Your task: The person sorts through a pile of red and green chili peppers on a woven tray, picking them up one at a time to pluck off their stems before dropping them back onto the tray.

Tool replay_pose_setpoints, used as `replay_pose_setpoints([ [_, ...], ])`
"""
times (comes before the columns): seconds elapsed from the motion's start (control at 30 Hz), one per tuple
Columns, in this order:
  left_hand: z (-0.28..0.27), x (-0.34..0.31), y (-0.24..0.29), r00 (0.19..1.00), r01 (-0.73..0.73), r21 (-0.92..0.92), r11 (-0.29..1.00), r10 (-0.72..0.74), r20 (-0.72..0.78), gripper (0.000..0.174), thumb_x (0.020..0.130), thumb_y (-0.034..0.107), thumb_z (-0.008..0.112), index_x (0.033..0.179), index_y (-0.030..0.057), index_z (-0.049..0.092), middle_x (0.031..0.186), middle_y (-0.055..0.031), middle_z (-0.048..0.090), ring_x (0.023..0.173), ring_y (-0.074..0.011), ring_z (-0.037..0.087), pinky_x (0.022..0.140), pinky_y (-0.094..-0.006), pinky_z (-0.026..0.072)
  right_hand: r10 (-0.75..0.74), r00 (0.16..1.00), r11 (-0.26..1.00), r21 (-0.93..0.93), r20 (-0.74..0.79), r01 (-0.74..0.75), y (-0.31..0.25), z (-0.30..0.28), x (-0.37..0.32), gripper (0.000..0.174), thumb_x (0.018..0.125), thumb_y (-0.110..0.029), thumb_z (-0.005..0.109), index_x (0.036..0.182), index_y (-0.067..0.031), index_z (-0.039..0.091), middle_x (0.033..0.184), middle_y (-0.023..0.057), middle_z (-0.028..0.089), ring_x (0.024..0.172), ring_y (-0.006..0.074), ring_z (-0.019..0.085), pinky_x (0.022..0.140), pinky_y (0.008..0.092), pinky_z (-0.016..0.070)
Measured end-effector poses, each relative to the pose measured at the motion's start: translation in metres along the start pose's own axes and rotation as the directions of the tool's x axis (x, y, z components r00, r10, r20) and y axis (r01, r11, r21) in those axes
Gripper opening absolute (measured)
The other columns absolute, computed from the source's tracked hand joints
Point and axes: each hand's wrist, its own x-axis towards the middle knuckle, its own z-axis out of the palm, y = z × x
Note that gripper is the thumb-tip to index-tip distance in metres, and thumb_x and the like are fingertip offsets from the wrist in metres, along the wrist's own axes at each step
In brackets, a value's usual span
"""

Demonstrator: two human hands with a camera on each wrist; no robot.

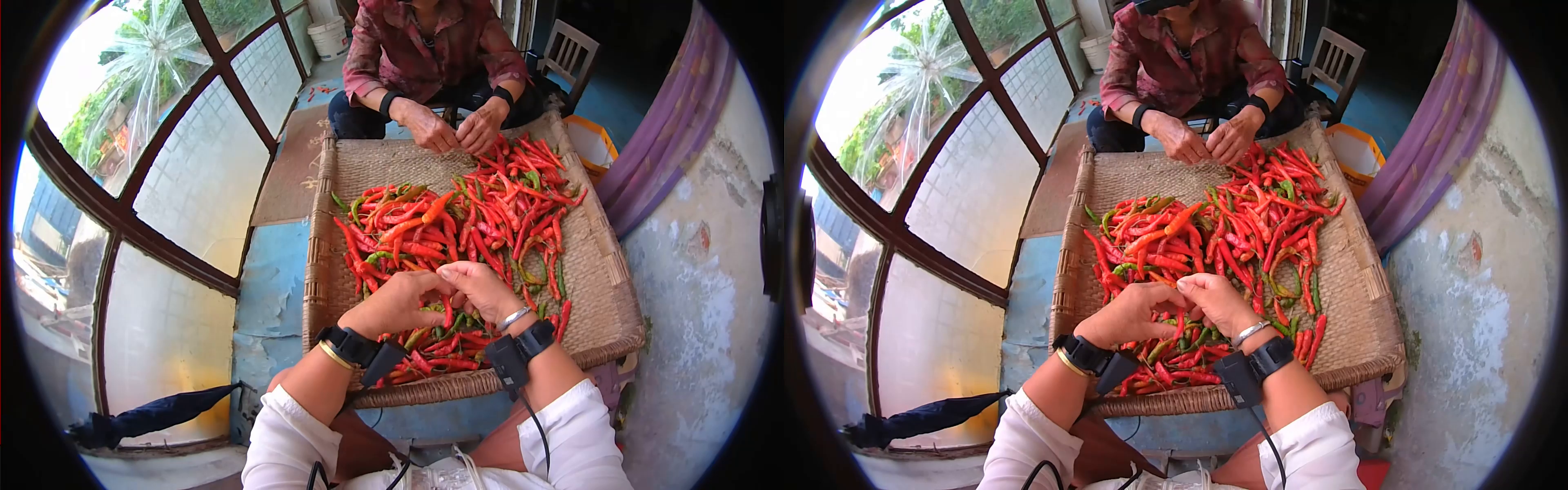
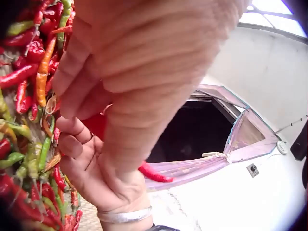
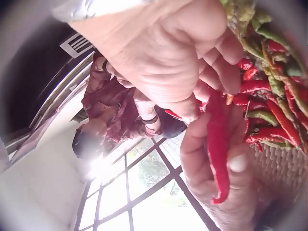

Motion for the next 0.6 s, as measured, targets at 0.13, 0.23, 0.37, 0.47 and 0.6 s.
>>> replay_pose_setpoints([
  [0.13, -0.001, 0.000, 0.002, 0.983, 0.050, -0.363, 0.931, -0.110, -0.145, 0.013, 0.079, 0.006, 0.061, 0.089, 0.0011, 0.053, 0.082, 0.0015, 0.055, 0.076, -0.0042, 0.051, 0.066, -0.0197, 0.0442, -0.088, 0.996, 0.990, 0.110, 0.034, 0.084, 0.007, 0.001, 0.004, 0.034, 0.085, -0.036, 0.052, 0.097, -0.0052, 0.056, 0.071, -0.0004, 0.057, 0.056, 0.0056, 0.051, 0.040, 0.0171, 0.0355],
  [0.23, 0.002, 0.002, -0.004, 0.932, 0.118, -0.529, 0.841, -0.278, -0.233, 0.012, 0.079, 0.006, 0.061, 0.088, 0.0002, 0.054, 0.075, -0.0003, 0.056, 0.068, -0.0054, 0.053, 0.062, -0.0216, 0.0455, -0.030, 0.992, 0.969, 0.248, 0.120, 0.000, -0.002, -0.003, -0.002, 0.029, 0.084, -0.032, 0.055, 0.096, -0.0057, 0.056, 0.072, 0.0001, 0.058, 0.056, 0.0051, 0.052, 0.041, 0.0163, 0.0364],
  [0.37, 0.006, 0.005, -0.012, 0.921, 0.078, -0.481, 0.873, -0.248, -0.301, 0.015, 0.080, 0.004, 0.059, 0.093, -0.0003, 0.055, 0.078, -0.0018, 0.060, 0.069, -0.0049, 0.054, 0.060, -0.0203, 0.0452, -0.110, 0.988, 0.961, 0.266, 0.105, 0.079, 0.003, -0.001, 0.001, 0.022, 0.083, -0.027, 0.058, 0.091, -0.0065, 0.057, 0.070, 0.0001, 0.059, 0.053, 0.0046, 0.052, 0.040, 0.0159, 0.0364],
  [0.47, 0.004, 0.004, -0.018, 0.900, 0.187, -0.545, 0.817, -0.365, -0.237, 0.019, 0.080, 0.003, 0.059, 0.098, 0.0001, 0.056, 0.080, -0.0010, 0.060, 0.073, -0.0054, 0.055, 0.062, -0.0199, 0.0462, -0.001, 0.996, 0.993, 0.120, 0.088, -0.009, -0.006, -0.010, -0.002, 0.016, 0.082, -0.021, 0.058, 0.083, -0.0052, 0.057, 0.061, -0.0011, 0.056, 0.047, 0.0042, 0.049, 0.038, 0.0164, 0.0355],
  [0.6, -0.011, 0.002, -0.021, 0.847, 0.235, -0.538, 0.809, -0.442, -0.296, 0.017, 0.083, 0.009, 0.058, 0.097, 0.0008, 0.058, 0.078, -0.0009, 0.061, 0.066, -0.0069, 0.057, 0.060, -0.0203, 0.0474, -0.106, 0.988, 0.970, 0.209, -0.112, 0.127, -0.011, -0.040, 0.002, 0.016, 0.084, -0.021, 0.056, 0.085, -0.0053, 0.056, 0.061, -0.0002, 0.056, 0.046, 0.0047, 0.049, 0.038, 0.0172, 0.0363],
])
